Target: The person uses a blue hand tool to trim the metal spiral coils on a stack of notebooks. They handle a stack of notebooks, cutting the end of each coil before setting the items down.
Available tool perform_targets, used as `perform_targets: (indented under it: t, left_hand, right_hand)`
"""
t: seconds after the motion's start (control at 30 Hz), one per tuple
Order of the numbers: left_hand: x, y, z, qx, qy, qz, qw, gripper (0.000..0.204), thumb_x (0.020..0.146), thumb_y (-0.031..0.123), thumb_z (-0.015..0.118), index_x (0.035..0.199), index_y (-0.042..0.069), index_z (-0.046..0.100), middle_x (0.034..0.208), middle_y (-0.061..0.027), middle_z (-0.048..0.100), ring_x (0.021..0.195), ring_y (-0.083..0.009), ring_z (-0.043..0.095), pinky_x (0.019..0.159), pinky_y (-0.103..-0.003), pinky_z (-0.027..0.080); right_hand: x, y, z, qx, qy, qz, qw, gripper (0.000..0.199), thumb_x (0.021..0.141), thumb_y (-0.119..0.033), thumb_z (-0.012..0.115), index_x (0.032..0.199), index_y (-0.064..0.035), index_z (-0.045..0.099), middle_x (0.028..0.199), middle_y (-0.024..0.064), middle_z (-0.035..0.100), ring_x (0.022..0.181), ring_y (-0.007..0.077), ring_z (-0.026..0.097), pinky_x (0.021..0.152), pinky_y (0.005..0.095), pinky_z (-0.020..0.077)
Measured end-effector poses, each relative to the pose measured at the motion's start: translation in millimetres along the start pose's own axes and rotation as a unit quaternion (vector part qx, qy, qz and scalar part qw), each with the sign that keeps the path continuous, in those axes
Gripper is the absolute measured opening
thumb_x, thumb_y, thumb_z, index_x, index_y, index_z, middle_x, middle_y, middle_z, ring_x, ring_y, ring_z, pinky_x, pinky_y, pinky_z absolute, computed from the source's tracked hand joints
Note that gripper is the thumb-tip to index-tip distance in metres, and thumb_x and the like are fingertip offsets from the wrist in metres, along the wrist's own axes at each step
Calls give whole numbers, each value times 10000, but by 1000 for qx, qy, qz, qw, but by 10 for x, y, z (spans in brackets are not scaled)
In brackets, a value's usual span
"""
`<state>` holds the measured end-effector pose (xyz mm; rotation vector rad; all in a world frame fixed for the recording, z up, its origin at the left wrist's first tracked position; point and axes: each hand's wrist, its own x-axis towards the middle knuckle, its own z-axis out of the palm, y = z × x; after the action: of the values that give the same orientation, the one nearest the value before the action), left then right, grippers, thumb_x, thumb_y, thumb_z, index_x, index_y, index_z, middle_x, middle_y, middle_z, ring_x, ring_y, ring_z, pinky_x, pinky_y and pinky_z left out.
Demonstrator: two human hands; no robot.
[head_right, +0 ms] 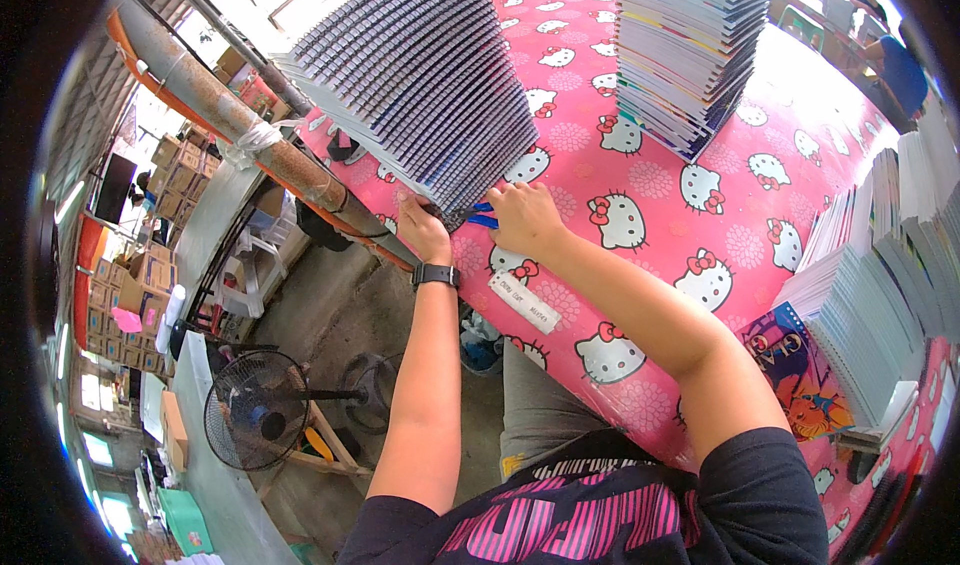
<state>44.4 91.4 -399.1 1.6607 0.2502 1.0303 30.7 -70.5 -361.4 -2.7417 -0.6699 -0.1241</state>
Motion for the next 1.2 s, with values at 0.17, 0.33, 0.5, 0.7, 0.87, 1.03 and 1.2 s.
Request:
perform_targets:
  t: [0.17,0.33,0.5,0.7,0.87,1.03,1.2]
  left_hand:
    - [6,-36,-36,-13,-14,-13,1000,553,988,438,340,736,-17,528,697,-114,544,631,-227,491,610,-358,398]
    - [-53,-99,-168,-38,17,-48,998,617,977,503,303,929,-54,563,908,-166,582,843,-292,530,789,-399,407]
    - [-144,65,-101,44,-74,19,996,637,979,501,275,1075,-67,547,1028,-230,568,968,-377,532,825,-429,405]
    - [-121,38,-138,53,-73,17,996,527,991,422,315,1111,-53,506,1031,-226,571,922,-364,557,798,-416,434]
    - [-128,8,-141,68,-72,18,995,498,989,403,335,1077,-48,528,984,-223,590,885,-362,566,782,-412,437]
    - [-152,53,-133,46,-69,0,997,497,990,400,335,1065,-47,537,983,-220,595,888,-364,568,782,-416,438]
    - [-134,38,-148,49,-69,7,996,505,992,396,330,1086,-53,540,1015,-224,595,917,-368,567,795,-415,436]
  right_hand:
    - [-40,-79,-34,-46,42,-4,998,451,646,-307,706,1000,-61,572,949,92,608,992,259,569,812,433,446]
    - [21,-81,1,-6,27,-26,999,394,664,-289,688,962,-51,588,869,110,636,883,289,627,756,424,492]
    - [11,-22,57,24,-9,8,1000,322,672,-234,673,932,-58,600,786,124,644,785,310,651,699,420,516]
    - [-66,-51,37,7,37,15,999,375,682,-265,692,972,-54,583,880,120,626,892,288,614,760,429,486]
    - [-44,-147,9,-85,13,21,996,462,706,-334,693,1052,-58,562,1054,95,583,1062,241,530,853,423,424]
    - [-77,-148,-36,-86,1,21,996,548,680,-352,722,1094,-39,545,1070,104,585,1079,260,532,852,419,445]
    - [-96,-133,16,-73,19,24,997,468,709,-325,688,1065,-51,558,1040,100,594,1044,247,547,837,428,446]
